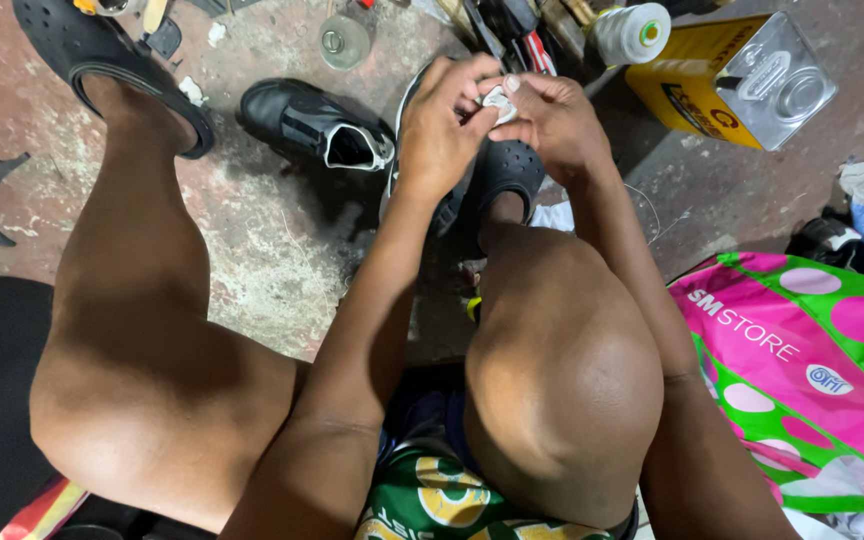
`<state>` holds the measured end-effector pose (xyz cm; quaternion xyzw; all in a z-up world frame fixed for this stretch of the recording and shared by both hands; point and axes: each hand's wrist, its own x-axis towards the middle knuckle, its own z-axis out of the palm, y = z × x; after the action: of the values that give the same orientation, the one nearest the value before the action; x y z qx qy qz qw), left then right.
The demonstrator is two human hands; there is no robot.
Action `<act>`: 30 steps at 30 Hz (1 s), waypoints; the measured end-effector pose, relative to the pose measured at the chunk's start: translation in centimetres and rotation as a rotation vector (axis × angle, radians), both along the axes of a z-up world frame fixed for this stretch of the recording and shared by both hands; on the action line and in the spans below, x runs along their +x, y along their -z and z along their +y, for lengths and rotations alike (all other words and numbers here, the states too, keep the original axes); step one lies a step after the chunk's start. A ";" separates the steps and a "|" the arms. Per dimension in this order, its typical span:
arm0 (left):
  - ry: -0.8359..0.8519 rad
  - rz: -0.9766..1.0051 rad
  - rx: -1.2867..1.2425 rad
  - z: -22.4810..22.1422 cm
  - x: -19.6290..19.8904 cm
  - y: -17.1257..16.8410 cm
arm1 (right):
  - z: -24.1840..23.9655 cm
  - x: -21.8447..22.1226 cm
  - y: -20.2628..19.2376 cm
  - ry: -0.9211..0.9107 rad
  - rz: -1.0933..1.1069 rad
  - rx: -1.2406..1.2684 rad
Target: The person cleans and applies glue to various parts of shoes, including a black upper and a white sole, using a cloth and liquid from a small bottle while sitting in a workspace.
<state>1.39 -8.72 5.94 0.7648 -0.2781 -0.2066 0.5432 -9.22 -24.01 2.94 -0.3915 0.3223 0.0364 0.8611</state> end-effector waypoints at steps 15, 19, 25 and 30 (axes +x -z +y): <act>0.055 0.118 -0.151 -0.1 -0.6 1.9 | -0.1 -2.6 2.2 0.152 -0.027 -0.002; 0.075 0.375 -0.056 -0.5 -1.2 2.4 | -0.7 -2.8 2.4 0.118 0.034 -0.033; 0.146 0.242 -0.030 -0.3 -0.6 1.3 | -0.9 -2.8 2.2 0.050 0.004 -0.106; 0.026 0.013 0.178 -0.6 -0.8 1.3 | 0.8 -2.1 0.5 0.078 0.091 -0.176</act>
<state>0.61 -9.32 4.64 0.8049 -0.2650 -0.2425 0.4723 -11.33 -23.23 2.42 -0.4510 0.3778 -0.0080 0.8086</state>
